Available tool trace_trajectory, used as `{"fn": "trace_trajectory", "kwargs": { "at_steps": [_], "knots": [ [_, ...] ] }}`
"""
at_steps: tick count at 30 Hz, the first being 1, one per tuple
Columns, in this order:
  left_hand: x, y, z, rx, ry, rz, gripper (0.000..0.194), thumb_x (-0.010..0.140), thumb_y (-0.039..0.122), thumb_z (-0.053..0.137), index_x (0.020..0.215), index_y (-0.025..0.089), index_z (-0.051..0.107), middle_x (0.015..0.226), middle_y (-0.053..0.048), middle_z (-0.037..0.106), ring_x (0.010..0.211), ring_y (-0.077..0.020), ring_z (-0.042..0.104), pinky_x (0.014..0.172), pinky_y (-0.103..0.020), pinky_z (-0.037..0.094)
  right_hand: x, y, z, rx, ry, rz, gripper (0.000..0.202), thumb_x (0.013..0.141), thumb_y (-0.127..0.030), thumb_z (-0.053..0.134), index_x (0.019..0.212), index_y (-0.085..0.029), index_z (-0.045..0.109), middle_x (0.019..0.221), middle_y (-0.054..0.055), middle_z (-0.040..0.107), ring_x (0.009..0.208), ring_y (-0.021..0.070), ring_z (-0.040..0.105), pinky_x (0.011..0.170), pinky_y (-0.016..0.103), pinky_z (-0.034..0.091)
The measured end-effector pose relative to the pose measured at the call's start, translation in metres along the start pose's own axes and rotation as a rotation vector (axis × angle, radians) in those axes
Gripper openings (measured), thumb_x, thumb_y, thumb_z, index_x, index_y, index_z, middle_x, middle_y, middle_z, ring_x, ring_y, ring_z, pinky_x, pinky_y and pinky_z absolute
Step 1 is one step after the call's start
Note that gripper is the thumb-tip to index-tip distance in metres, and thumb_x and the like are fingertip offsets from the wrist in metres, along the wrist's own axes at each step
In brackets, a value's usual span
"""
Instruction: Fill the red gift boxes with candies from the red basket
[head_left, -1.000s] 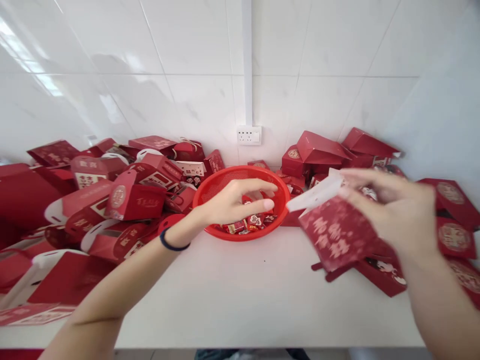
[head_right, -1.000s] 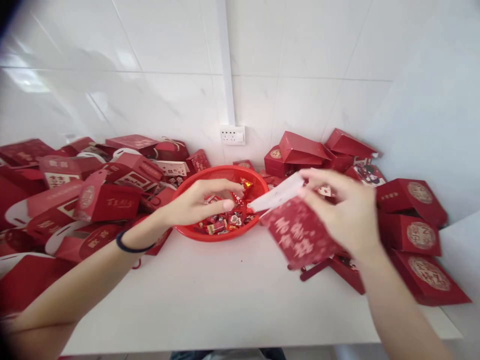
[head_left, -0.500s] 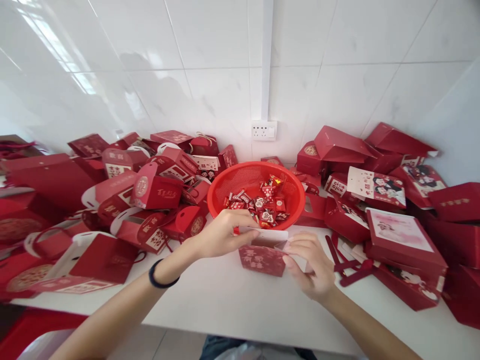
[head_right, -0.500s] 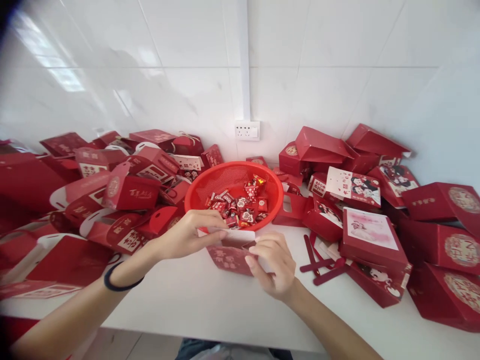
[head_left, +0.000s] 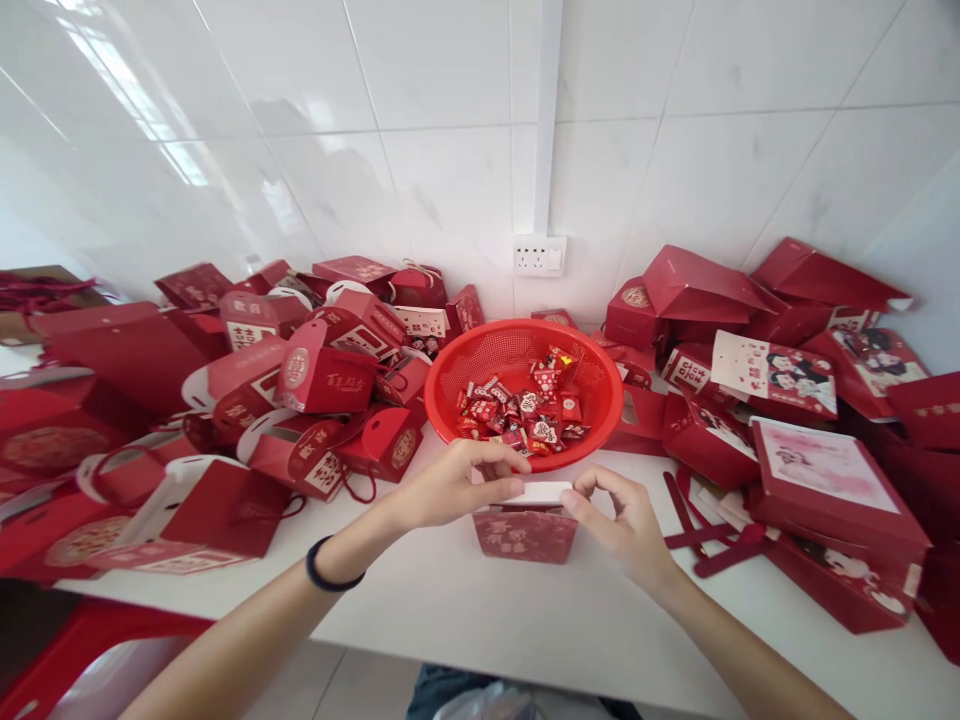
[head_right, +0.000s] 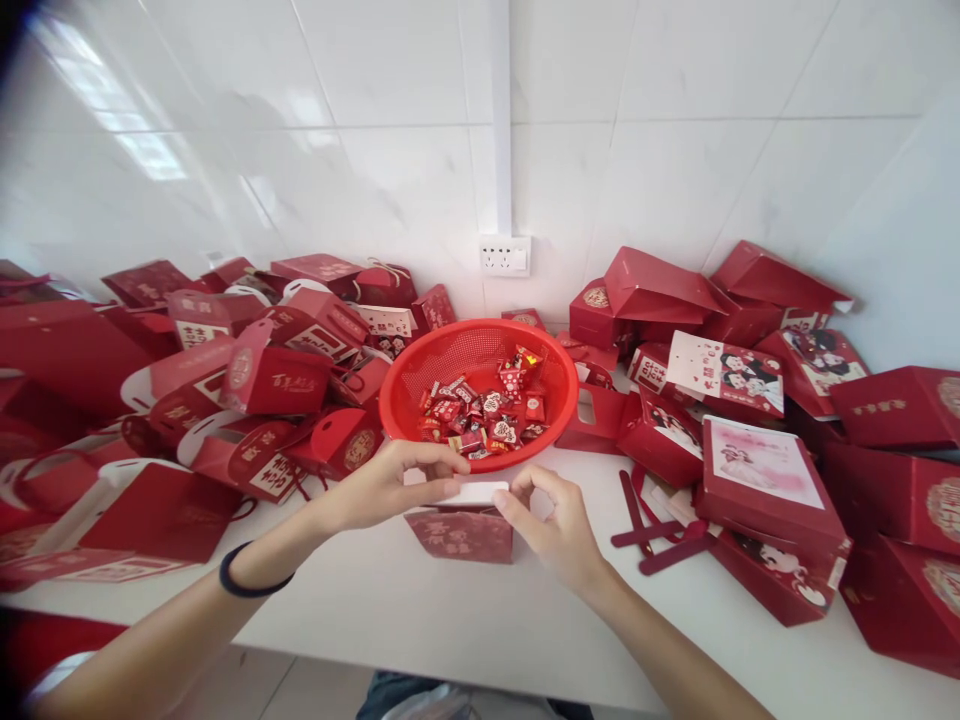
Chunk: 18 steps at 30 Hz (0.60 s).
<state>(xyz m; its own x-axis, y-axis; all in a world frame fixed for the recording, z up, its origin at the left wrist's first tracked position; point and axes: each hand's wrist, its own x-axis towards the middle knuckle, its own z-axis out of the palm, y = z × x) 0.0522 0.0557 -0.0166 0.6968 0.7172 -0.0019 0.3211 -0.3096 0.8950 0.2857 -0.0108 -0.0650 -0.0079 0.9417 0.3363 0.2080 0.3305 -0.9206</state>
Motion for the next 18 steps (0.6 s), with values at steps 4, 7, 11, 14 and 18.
{"fn": "trace_trajectory", "kwargs": {
  "at_steps": [4, 7, 11, 14, 18],
  "knots": [
    [0.0, -0.001, 0.003, -0.075, -0.057, -0.013, 0.031, 0.092, 0.045, 0.07, 0.098, 0.015, 0.075, 0.081, -0.004, 0.071, 0.07, -0.0129, 0.057, 0.065, -0.024, 0.044, 0.001, 0.0, 0.0, -0.011, -0.067, 0.034, 0.031, 0.088, -0.04, 0.067, 0.065, -0.022, 0.057, 0.061, -0.002, 0.059, 0.06, 0.0154, 0.055, 0.061, 0.027, 0.049],
    [0.0, -0.003, 0.002, -0.105, -0.087, -0.023, 0.033, 0.094, 0.046, 0.068, 0.095, 0.014, 0.075, 0.081, -0.004, 0.07, 0.069, -0.0124, 0.056, 0.064, -0.023, 0.043, 0.004, 0.002, -0.001, -0.029, -0.084, 0.034, 0.03, 0.088, -0.04, 0.067, 0.065, -0.021, 0.059, 0.062, -0.002, 0.061, 0.061, 0.0156, 0.057, 0.062, 0.027, 0.049],
    [-0.002, -0.001, 0.0, -0.058, -0.07, 0.028, 0.03, 0.096, 0.043, 0.066, 0.098, 0.014, 0.075, 0.085, -0.006, 0.072, 0.072, -0.0134, 0.058, 0.065, -0.023, 0.044, 0.011, -0.011, -0.011, -0.03, -0.052, -0.039, 0.026, 0.09, -0.038, 0.067, 0.071, -0.021, 0.064, 0.066, 0.0, 0.066, 0.063, 0.0167, 0.061, 0.063, 0.028, 0.051],
    [-0.003, 0.003, -0.001, -0.024, -0.042, 0.127, 0.026, 0.097, 0.039, 0.066, 0.095, 0.016, 0.076, 0.091, -0.008, 0.074, 0.082, -0.0162, 0.062, 0.077, -0.027, 0.05, 0.011, -0.046, -0.026, 0.023, -0.011, -0.157, 0.032, 0.095, -0.04, 0.066, 0.069, -0.023, 0.061, 0.062, -0.001, 0.061, 0.057, 0.0157, 0.056, 0.056, 0.029, 0.047],
    [0.0, 0.012, -0.003, -0.055, 0.022, 0.222, 0.025, 0.097, 0.039, 0.068, 0.096, 0.016, 0.076, 0.093, -0.01, 0.075, 0.089, -0.0196, 0.066, 0.085, -0.033, 0.053, -0.008, -0.106, -0.046, -0.045, -0.06, -0.427, 0.039, 0.099, -0.052, 0.056, 0.065, -0.036, 0.066, 0.047, -0.004, 0.053, 0.045, 0.0176, 0.053, 0.049, 0.034, 0.047]
  ]
}}
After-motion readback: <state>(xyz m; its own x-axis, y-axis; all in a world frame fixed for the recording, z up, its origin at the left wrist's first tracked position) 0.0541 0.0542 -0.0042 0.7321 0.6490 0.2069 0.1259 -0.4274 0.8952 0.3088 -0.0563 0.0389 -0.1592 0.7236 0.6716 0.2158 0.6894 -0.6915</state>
